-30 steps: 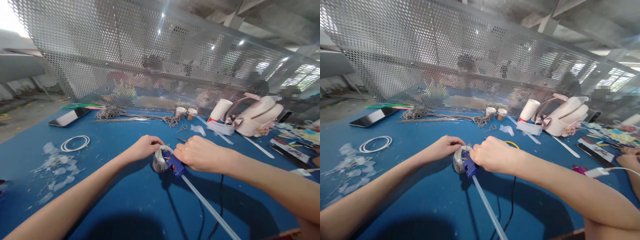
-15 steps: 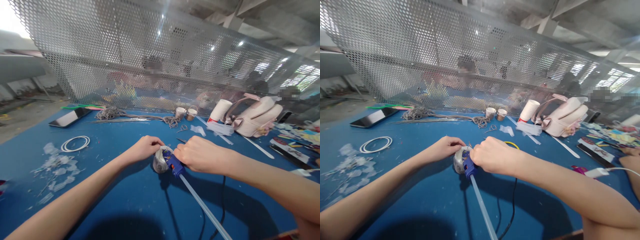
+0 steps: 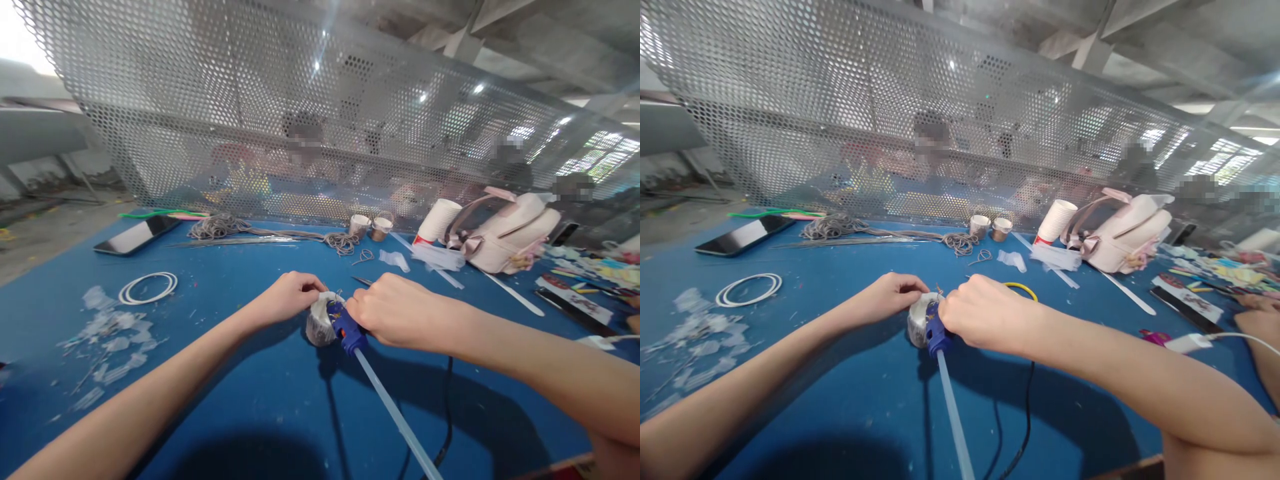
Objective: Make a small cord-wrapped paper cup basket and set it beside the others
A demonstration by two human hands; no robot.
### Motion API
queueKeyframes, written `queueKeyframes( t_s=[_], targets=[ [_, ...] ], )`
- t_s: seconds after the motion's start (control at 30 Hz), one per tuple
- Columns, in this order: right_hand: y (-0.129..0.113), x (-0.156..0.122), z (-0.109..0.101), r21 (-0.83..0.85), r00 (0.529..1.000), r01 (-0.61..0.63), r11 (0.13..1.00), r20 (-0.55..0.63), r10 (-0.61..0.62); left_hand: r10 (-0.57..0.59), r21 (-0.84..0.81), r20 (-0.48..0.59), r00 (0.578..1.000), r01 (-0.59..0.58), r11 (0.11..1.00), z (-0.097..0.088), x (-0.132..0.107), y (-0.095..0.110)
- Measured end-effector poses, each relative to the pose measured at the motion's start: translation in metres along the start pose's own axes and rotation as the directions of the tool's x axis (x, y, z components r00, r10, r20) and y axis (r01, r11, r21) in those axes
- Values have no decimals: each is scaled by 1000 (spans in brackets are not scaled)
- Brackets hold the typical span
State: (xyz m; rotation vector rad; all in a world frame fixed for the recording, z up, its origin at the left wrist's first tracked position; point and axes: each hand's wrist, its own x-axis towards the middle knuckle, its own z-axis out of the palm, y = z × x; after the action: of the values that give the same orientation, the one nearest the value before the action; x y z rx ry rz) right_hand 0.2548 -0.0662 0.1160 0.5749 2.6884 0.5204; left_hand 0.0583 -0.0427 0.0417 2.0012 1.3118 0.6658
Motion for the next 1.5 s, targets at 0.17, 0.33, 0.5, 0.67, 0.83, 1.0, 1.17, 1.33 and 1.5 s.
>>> queueKeyframes(
  t_s=[0.17,0.33,0.5,0.67,0.83,1.0,1.17,1.33,1.5],
  targets=[
    [-1,2,-1,11,1000,3,1000,-7,-3,-17,45,-6,1000,18,999,-1,-1,2],
    [-1,0,-3,11,1000,-3,1000,25,3,-4,7,0,1000,4,1000,0,0,-2],
    [1,0,-6,39,999,-6,999,53,4,-18,18,-8,1000,18,1000,0,0,0],
    [1,4,-1,29,1000,14,999,-16,-14,-23,40,-4,1000,24,999,0,-1,1],
    [-2,4,0,-6,1000,25,1000,-7,-25,-21,56,-2,1000,21,998,0,0,-1],
    [-2,2,1,-15,1000,14,1000,-14,-14,-16,41,-7,1000,16,999,0,0,0],
    [-1,1,5,-5,1000,-1,1000,-16,1,-4,22,-9,1000,4,1000,0,-1,-1],
    [-2,0,4,3,1000,-24,1000,-4,24,-11,30,-11,1000,11,999,0,-1,-1],
    [-3,3,1,22,1000,6,1000,7,-6,-31,52,-7,999,31,998,0,-1,1]
  ],
)
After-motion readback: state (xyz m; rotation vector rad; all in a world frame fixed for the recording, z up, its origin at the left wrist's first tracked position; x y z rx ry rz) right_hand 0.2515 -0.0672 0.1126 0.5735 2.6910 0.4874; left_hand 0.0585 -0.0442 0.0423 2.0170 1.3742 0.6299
